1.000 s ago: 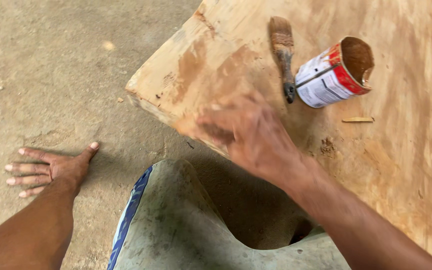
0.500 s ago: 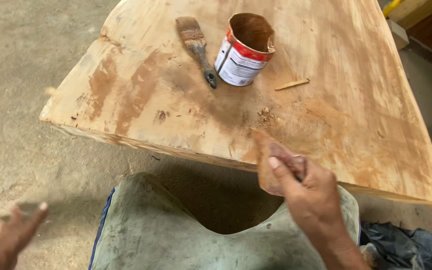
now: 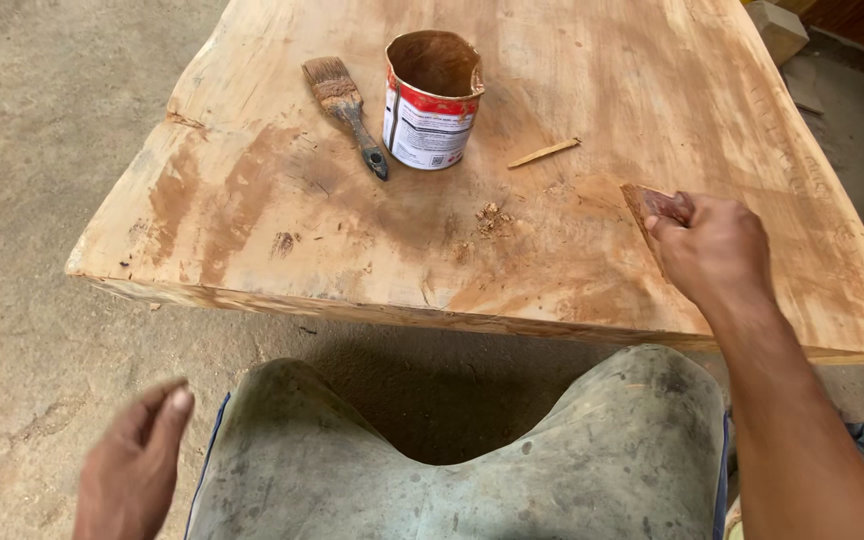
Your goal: The person applies a brown paste from a can onto a large wooden plank using a small wooden stick and a piece of sandpaper. They spread the filler into cracks and along the edges of the plank, then smooth the surface with the sandpaper.
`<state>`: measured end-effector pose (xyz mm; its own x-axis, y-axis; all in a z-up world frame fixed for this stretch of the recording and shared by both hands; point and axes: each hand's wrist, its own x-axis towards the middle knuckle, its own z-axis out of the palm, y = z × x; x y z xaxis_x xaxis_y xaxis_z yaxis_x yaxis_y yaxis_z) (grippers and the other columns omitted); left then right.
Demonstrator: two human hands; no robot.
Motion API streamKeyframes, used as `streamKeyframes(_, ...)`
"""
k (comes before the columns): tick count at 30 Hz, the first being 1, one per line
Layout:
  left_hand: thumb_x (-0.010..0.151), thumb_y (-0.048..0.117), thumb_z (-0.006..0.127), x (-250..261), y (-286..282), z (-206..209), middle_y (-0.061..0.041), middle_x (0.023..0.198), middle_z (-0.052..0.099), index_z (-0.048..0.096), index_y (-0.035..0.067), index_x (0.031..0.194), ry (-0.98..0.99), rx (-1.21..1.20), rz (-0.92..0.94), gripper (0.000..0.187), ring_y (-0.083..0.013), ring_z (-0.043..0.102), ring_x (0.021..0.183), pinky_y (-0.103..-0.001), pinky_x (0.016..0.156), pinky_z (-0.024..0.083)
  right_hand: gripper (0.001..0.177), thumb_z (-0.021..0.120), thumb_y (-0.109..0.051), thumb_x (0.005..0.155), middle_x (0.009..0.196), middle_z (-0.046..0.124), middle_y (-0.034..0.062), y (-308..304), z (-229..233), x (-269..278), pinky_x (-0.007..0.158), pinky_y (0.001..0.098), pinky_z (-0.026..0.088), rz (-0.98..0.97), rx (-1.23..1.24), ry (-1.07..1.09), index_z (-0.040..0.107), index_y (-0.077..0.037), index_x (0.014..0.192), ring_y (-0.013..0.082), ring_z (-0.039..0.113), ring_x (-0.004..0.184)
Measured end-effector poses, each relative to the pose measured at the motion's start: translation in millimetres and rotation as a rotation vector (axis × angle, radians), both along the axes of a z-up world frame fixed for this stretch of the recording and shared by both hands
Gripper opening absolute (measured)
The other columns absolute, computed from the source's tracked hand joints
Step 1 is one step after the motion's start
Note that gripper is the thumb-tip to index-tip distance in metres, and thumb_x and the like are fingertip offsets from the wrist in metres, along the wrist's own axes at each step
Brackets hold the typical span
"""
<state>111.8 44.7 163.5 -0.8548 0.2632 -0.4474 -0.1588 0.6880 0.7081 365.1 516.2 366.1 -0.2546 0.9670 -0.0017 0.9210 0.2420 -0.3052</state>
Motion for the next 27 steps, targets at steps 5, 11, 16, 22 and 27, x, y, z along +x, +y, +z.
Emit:
streamKeyframes(5,0.108,0.031,0.060,-15.5,74.3,126.5,-0.022,0.133,0.064,0.068,0.006,0.127,0.668,0.136,-0.134,0.032,-0.0342,0.059,0.124,-0.053,0.099,0.051,0.027,0.060,-0.025,0.103,0.082,0.068,0.0030,-16.6,-24.9,-31.8,0.062,0.0240,0.052,-0.151,-0.302,0.460,0.072,-0.002,0.107,0.0088,0.060,0.064)
streamKeyframes(11,0.104,0.025,0.064,-18.7,142.5,165.2,-0.018,0.136,0.059,0.066,0.008,0.125,0.749,0.393,-0.262,0.027,-0.0318,0.054,0.130,-0.051,0.108,0.046,0.020,0.062,-0.023,0.103,0.062,0.063,0.0042,-30.4,-19.7,-40.4,0.043,0.0333,0.046,0.389,-0.083,-0.144,0.077,-0.011,0.109,0.0109,0.048,0.045)
streamKeyframes(16,0.104,0.025,0.067,-4.4,176.0,160.4,-0.018,0.137,0.061,0.068,0.008,0.124,0.763,0.435,-0.377,0.027,-0.0309,0.055,0.132,-0.050,0.114,0.045,0.025,0.058,-0.016,0.103,0.061,0.062,0.0016,-13.9,-19.3,-62.2,0.038,0.0317,0.040,0.599,-0.094,-0.048,0.074,-0.018,0.122,0.0108,0.040,0.040)
streamKeyframes(22,0.103,0.025,0.064,10.6,159.0,148.1,-0.019,0.137,0.059,0.069,0.005,0.126,0.720,0.351,-0.412,0.030,-0.0327,0.055,0.130,-0.050,0.105,0.047,0.045,0.050,0.000,0.099,0.063,0.067,0.0069,-26.3,-45.4,-85.9,0.047,0.0240,0.053,0.821,0.119,-0.301,0.073,-0.026,0.129,0.0102,0.045,0.042)
streamKeyframes(27,0.101,0.030,0.061,9.2,152.0,158.6,-0.018,0.137,0.057,0.067,0.008,0.126,0.577,0.280,-0.330,0.034,-0.0291,0.058,0.124,-0.041,0.081,0.057,0.047,0.062,-0.002,0.078,0.077,0.075,0.0178,-24.6,-38.5,-80.9,0.089,0.0470,0.057,0.997,0.362,-0.196,0.081,-0.022,0.117,0.0297,0.068,0.075)
